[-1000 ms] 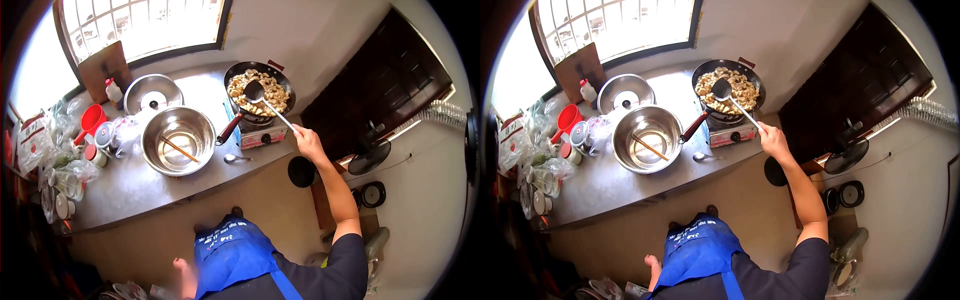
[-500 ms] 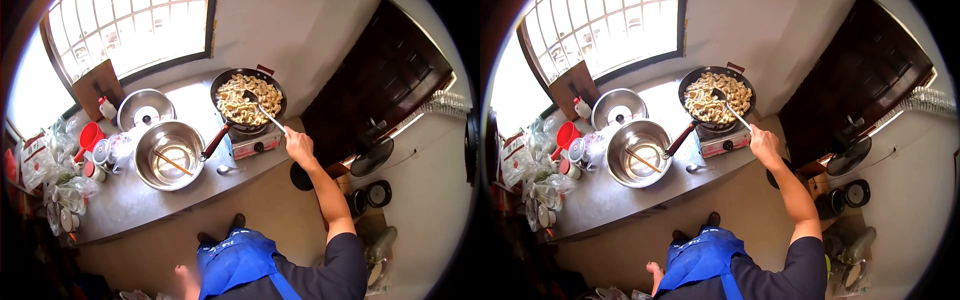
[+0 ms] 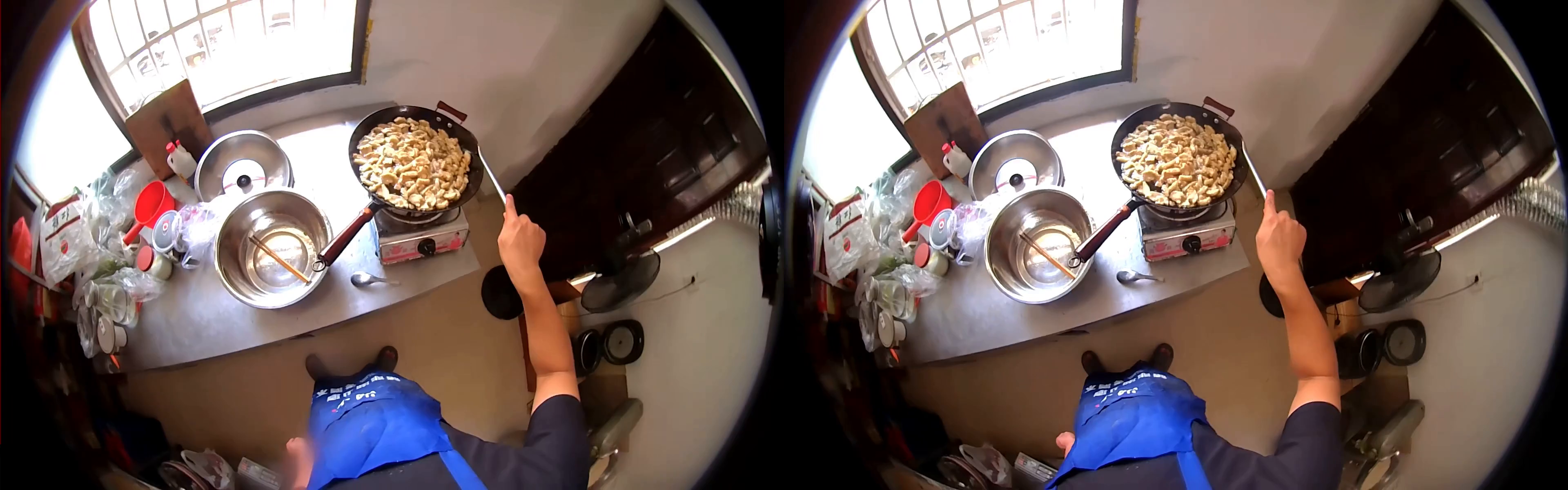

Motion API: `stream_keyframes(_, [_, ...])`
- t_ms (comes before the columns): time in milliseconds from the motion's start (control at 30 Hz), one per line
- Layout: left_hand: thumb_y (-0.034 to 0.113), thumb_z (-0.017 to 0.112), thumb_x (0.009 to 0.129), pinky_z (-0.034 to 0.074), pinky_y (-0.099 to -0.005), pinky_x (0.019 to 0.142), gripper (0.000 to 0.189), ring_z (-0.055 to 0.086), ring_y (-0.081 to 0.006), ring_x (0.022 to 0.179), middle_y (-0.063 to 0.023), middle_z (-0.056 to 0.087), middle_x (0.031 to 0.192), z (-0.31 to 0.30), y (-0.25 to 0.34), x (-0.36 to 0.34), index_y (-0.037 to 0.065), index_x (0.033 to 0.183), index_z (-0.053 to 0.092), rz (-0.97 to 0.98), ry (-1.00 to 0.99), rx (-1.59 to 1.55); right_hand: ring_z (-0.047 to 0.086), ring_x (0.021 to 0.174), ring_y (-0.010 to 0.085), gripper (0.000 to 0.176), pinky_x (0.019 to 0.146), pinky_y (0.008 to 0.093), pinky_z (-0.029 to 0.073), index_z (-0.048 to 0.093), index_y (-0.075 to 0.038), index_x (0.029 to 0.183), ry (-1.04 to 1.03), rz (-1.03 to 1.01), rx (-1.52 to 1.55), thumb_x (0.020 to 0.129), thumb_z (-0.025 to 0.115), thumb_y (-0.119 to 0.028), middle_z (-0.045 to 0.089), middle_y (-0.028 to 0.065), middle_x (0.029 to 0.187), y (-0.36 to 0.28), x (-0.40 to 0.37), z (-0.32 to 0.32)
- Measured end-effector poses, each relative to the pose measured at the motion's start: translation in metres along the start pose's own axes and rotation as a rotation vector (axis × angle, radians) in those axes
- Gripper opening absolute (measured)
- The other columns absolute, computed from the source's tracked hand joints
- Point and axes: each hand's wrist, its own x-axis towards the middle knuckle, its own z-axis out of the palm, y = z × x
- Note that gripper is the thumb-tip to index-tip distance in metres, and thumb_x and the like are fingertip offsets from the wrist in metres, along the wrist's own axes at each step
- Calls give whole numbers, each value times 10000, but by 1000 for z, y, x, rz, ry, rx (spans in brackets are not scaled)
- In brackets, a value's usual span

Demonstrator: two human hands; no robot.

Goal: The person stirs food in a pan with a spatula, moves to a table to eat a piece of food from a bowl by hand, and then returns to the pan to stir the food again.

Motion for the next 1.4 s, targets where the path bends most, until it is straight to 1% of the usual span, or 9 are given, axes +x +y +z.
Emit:
stream_keyframes(200, [-2,471,829,552,-441,837,309,660,-333,872,-199,680,1047,26,35,24,-93,1067,646,-38,-142,-111,683,825,420,382,757,493,539,599,-38,1305,-211,113,79,957,516,-171,692,251,879,-19,5,-2])
stream_keyframes(333, [27,483,865,539,-436,863,315,645,-323,973,-212,659,1144,44,83,21,-74,1123,634,-194,-82,-294,659,975,417,293,837,493,527,684,-3,1134,-192,148,330,937,533,-160,689,258,972,-20,7,24])
stream_keyframes(500, [63,506,890,528,-436,876,324,625,-316,1045,-213,639,1203,58,88,54,-51,1168,627,-71,-129,-54,643,689,195,273,646,354,505,683,29,1100,-276,248,604,948,543,-149,665,106,731,-25,2,57])
stream_keyframes(633, [54,512,885,532,-426,864,317,635,-312,1018,-203,644,1196,53,99,53,-51,1156,639,-128,-107,-90,436,529,34,267,459,244,331,676,-8,1159,-255,312,826,986,530,-149,501,-46,616,-45,-19,56])
stream_keyframes(667, [54,512,885,532,-426,864,317,635,-312,1018,-203,644,1196,52,99,52,-51,1156,639,-129,-110,-89,683,961,347,304,828,379,507,668,-54,1186,-296,367,727,957,544,-210,696,218,965,-57,-22,39])
stream_keyframes(733, [42,510,882,540,-415,843,301,644,-304,981,-195,655,1171,49,100,50,-65,1127,649,-164,-189,-215,665,975,398,321,844,404,510,649,-47,1216,-258,289,653,958,538,-203,686,239,988,-75,-29,16])
stream_keyframes(867, [34,504,887,548,-403,824,288,650,-296,955,-186,665,1142,52,92,64,-78,1106,654,-105,-153,-69,640,990,436,332,858,436,508,635,-37,1236,-188,232,593,961,533,-192,670,263,1016,-101,-40,-13])
stream_keyframes(1033, [36,513,898,558,-395,787,271,652,-278,938,-171,670,1110,63,104,67,-63,1104,659,-235,-250,-376,644,972,431,337,845,452,511,627,-47,1261,-60,126,587,969,528,-184,671,262,998,-115,-45,-34])
stream_keyframes(1400, [29,492,918,565,-405,793,271,649,-282,932,-154,657,1140,64,124,51,-67,1126,636,-257,-325,-414,650,861,427,336,756,480,504,652,-131,1261,-276,172,576,948,568,-218,676,238,875,-131,-68,-59])
